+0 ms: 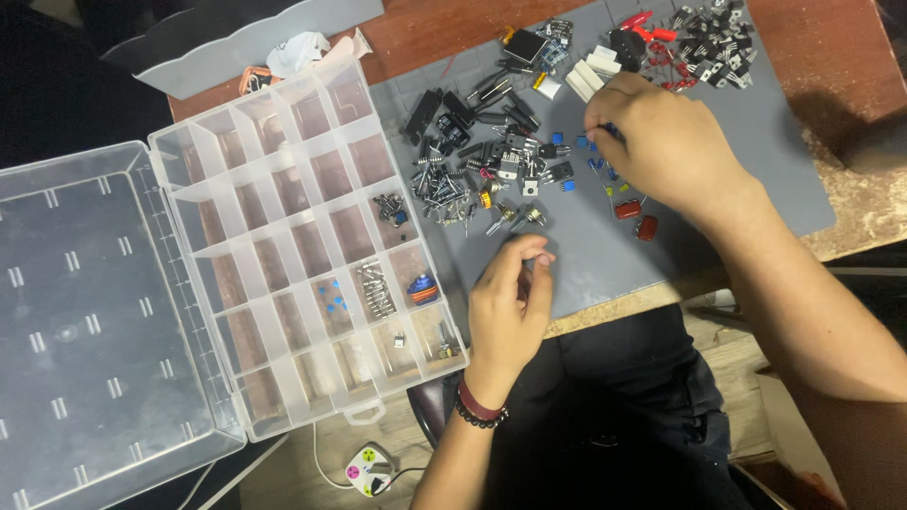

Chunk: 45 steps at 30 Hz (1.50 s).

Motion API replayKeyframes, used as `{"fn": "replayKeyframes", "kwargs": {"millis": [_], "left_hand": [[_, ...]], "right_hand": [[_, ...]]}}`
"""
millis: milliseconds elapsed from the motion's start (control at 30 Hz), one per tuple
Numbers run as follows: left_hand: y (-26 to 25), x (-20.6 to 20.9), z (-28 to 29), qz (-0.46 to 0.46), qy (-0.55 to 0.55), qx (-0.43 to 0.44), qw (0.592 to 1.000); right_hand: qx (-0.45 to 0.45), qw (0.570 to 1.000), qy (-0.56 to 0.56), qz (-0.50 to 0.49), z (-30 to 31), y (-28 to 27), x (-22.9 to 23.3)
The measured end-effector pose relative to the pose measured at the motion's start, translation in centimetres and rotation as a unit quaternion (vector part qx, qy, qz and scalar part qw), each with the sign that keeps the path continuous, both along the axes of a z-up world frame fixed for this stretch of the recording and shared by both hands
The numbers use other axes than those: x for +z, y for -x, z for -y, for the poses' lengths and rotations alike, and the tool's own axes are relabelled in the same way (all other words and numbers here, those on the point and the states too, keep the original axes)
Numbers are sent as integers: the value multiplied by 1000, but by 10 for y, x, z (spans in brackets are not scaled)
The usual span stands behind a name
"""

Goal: The person sorts various small electronic components, such as resistors, capacitors, and transistors, from a pile on a gray mat into the compartments of a clear plastic organizer box. They pick up individual items, examine them, and place them into specific slots.

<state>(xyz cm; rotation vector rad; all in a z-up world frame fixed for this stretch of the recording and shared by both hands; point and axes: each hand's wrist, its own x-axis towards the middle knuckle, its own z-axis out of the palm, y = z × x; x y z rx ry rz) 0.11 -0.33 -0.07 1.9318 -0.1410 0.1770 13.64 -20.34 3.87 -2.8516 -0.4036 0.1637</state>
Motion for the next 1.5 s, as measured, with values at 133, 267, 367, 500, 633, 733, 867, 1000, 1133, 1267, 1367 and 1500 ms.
{"fn": "replayKeyframes", "kwargs": {"millis": [133,267,367,500,633,733,867,1000,1133,1267,1367,1500], "left_hand": [[0,0,0,5,6,3,1000],[0,0,0,4,4,0,1000],[1,0,0,4,5,0,1000],[0,1,0,1,4,1,1000],[0,-4,1,8,7,4,1000],[-4,-8,4,54,37,45,997],[-3,-6,2,62,59,48,995],[-4,-7,1,57,61,58,995],[-4,-9,3,53,64,56,995],[-5,-8,2,50,44,61,996],[-6,-7,3,47,46,73,995],[-7,-3,3,51,39,78,995]], "right_hand": [[12,998,-56,18,0,7,4],[-6,989,-144,30,1,16,3],[-13,983,-181,40,4,22,-6],[-49,973,-223,34,7,29,-14],[-130,952,-278,-3,-7,53,-5],[-115,885,-446,-66,-22,76,-12],[-124,822,-539,-136,-36,100,-35],[-148,784,-587,-141,-40,106,-49],[-156,780,-589,-144,-36,108,-46],[-155,810,-556,-102,-32,109,-41],[-147,868,-473,-17,-31,106,-29],[-91,933,-308,159,-32,108,-15]]}}
